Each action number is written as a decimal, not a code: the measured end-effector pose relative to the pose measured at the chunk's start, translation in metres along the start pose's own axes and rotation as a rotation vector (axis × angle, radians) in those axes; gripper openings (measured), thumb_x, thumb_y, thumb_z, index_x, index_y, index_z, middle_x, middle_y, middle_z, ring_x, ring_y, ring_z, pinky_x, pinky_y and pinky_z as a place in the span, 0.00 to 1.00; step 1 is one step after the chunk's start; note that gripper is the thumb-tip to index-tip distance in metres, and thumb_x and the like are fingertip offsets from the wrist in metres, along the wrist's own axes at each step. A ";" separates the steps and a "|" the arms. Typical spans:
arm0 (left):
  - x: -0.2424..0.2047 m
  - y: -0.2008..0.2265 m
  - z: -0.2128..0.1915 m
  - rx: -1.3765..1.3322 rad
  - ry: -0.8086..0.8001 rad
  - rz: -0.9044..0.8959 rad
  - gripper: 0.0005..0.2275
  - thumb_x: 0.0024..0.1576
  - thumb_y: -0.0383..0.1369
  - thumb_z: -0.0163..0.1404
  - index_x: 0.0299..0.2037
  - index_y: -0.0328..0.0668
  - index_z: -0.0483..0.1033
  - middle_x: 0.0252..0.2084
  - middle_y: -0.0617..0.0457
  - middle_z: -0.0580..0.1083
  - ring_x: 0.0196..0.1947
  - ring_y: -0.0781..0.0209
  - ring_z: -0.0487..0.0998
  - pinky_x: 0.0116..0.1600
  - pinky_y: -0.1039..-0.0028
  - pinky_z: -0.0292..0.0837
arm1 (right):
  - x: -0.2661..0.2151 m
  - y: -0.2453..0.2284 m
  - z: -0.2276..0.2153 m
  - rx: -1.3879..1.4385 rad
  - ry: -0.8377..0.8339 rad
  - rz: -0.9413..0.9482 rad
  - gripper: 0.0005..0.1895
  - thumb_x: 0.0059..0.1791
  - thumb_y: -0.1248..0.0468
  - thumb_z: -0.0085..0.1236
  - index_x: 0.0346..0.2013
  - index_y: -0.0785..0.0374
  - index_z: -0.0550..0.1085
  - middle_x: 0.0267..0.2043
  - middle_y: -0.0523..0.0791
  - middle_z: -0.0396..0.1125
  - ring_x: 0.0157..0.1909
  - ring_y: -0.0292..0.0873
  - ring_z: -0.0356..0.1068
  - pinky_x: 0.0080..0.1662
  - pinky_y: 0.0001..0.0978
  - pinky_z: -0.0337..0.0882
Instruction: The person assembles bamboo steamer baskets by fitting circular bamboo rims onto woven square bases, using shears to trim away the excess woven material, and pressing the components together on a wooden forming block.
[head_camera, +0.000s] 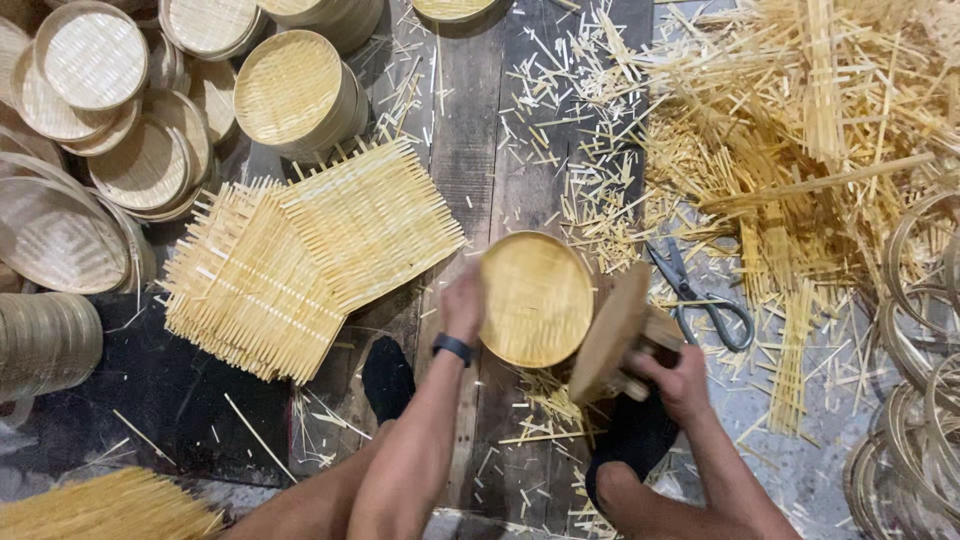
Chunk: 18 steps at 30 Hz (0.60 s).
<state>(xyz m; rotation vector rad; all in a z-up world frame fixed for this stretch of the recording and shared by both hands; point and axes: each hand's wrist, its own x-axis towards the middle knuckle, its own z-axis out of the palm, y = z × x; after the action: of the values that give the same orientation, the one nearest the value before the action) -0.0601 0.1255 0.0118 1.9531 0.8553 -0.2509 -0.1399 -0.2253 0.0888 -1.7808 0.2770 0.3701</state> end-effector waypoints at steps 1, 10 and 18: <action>0.015 -0.024 -0.003 -0.031 -0.025 -0.023 0.26 0.68 0.50 0.45 0.41 0.28 0.81 0.27 0.54 0.73 0.24 0.65 0.67 0.30 0.71 0.61 | -0.005 0.006 -0.009 0.094 0.022 -0.021 0.22 0.44 0.56 0.65 0.46 0.67 0.80 0.38 0.50 0.74 0.38 0.42 0.72 0.44 0.37 0.74; 0.094 -0.054 0.005 0.320 -0.437 0.244 0.14 0.61 0.34 0.51 0.48 0.29 0.79 0.40 0.41 0.82 0.39 0.56 0.79 0.46 0.66 0.75 | -0.027 0.048 -0.061 0.296 0.261 0.094 0.18 0.51 0.62 0.58 0.47 0.76 0.77 0.40 0.51 0.75 0.40 0.43 0.73 0.43 0.35 0.73; 0.114 0.210 0.064 -0.894 -0.481 -0.120 0.20 0.65 0.28 0.45 0.65 0.42 0.55 0.55 0.41 0.77 0.50 0.54 0.82 0.56 0.66 0.81 | -0.031 0.071 -0.053 0.406 0.297 0.128 0.20 0.48 0.62 0.57 0.49 0.75 0.75 0.43 0.51 0.75 0.41 0.44 0.75 0.45 0.34 0.75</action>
<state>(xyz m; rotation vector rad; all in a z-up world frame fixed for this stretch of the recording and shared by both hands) 0.1729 0.0621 0.0671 0.9527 0.6055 -0.3204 -0.1897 -0.2939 0.0486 -1.4160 0.6330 0.1233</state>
